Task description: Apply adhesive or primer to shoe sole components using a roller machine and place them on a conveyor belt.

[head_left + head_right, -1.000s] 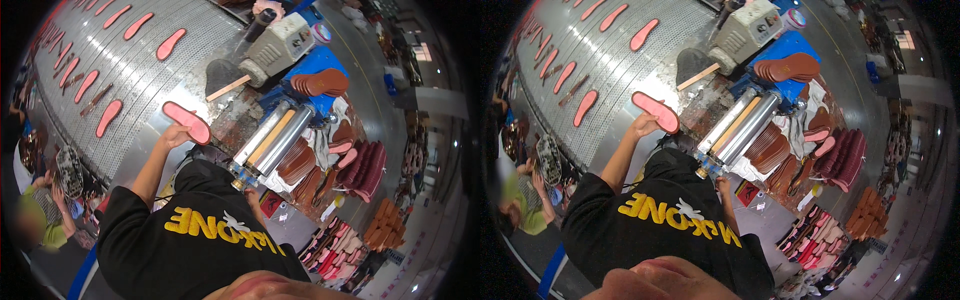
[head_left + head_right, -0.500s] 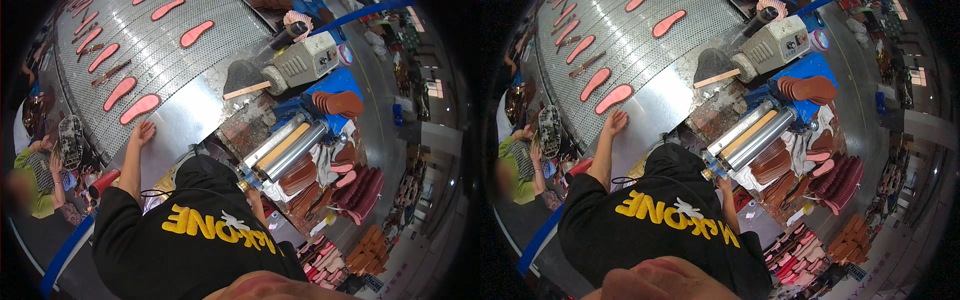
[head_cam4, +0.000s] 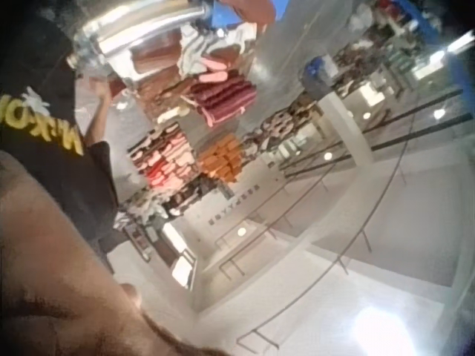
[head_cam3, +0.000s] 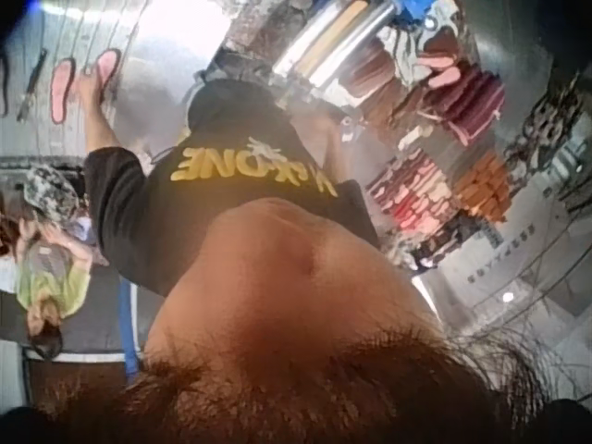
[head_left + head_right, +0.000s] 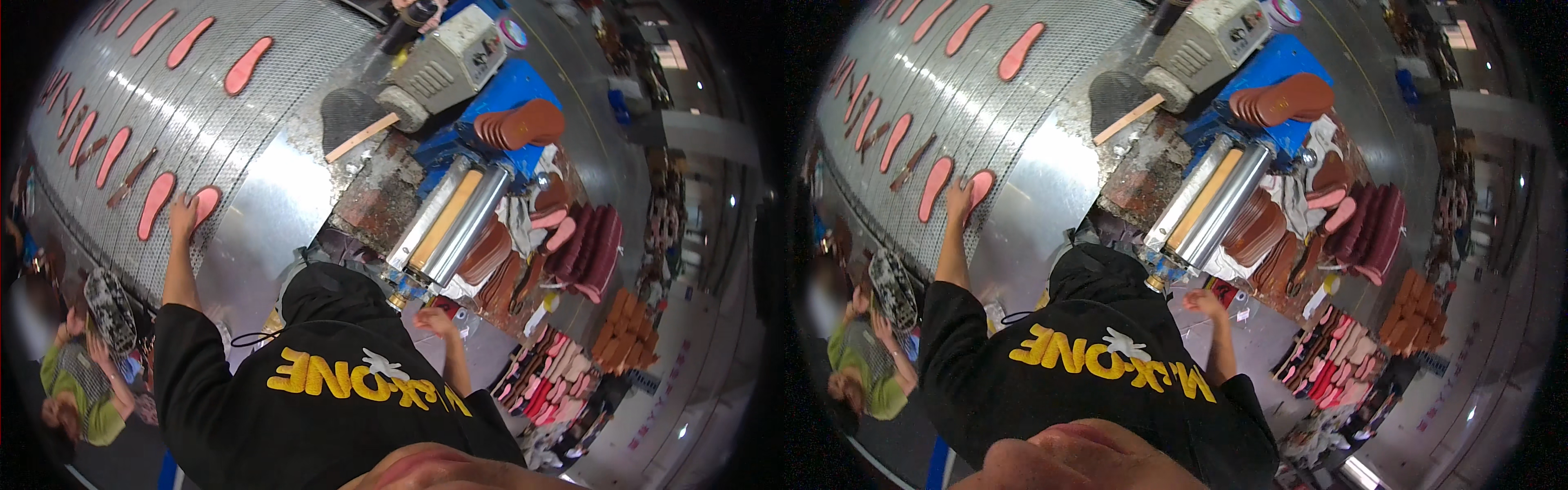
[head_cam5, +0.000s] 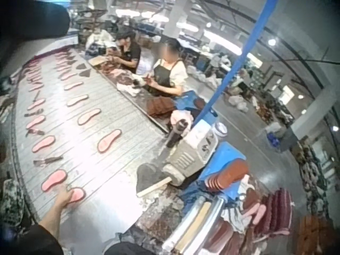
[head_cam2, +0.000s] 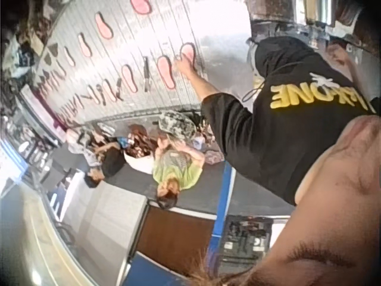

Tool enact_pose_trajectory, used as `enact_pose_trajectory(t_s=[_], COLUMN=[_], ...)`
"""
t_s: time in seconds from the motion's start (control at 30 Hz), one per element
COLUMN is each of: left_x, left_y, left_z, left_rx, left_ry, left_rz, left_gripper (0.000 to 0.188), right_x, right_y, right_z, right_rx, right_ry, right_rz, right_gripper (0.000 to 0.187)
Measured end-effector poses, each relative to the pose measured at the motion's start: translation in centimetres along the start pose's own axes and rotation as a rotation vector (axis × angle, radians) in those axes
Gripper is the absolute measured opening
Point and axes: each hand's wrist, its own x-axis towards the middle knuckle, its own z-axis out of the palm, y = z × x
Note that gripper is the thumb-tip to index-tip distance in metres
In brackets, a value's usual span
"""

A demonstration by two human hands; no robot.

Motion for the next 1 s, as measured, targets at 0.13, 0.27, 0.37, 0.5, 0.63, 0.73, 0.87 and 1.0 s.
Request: enact_pose_trajectory(t_s=[0.13,0.27,0.37,0.5,0.63,0.73,0.87,1.0], left_x=[-0.8,-2.5,-3.7,-6.1,-7.7,-8.9,-9.0,-8.1], left_y=[0.5,-0.5,0.8,1.7,1.2,2.0,1.8,-0.2], left_z=[0.2,0.6,2.2,3.1,3.8,3.8,3.7,4.7], left_rx=[0.199,0.154,0.164,0.1,0.046,0.003,-0.056,-0.154], left_ry=[-0.055,-0.083,-0.057,-0.031,-0.03,-0.098,-0.138,-0.169], left_rz=[0.044,0.062,0.091,0.121,0.145,0.104,0.087,0.142], left_gripper=[0.051,0.045,0.044,0.042,0.035,0.034,0.034,0.038], right_x=[-9.1,-17.2,-18.7,-16.4,-11.9,-12.0,-12.3,-12.7], right_y=[-6.9,-24.4,-34.1,-42.7,-46.3,-47.0,-46.5,-45.8], right_z=[-9.1,-4.8,-0.6,5.2,6.8,7.2,5.9,4.9], right_rx=[-0.977,-0.522,-0.364,-0.613,-0.934,-0.943,-0.869,-0.806], right_ry=[0.114,1.055,1.091,1.203,1.261,1.223,1.216,1.174], right_rz=[-0.553,-0.671,-1.058,-0.954,-0.687,-0.611,-0.79,-0.856], right_gripper=[0.016,0.019,0.018,0.052,0.075,0.069,0.058,0.055])
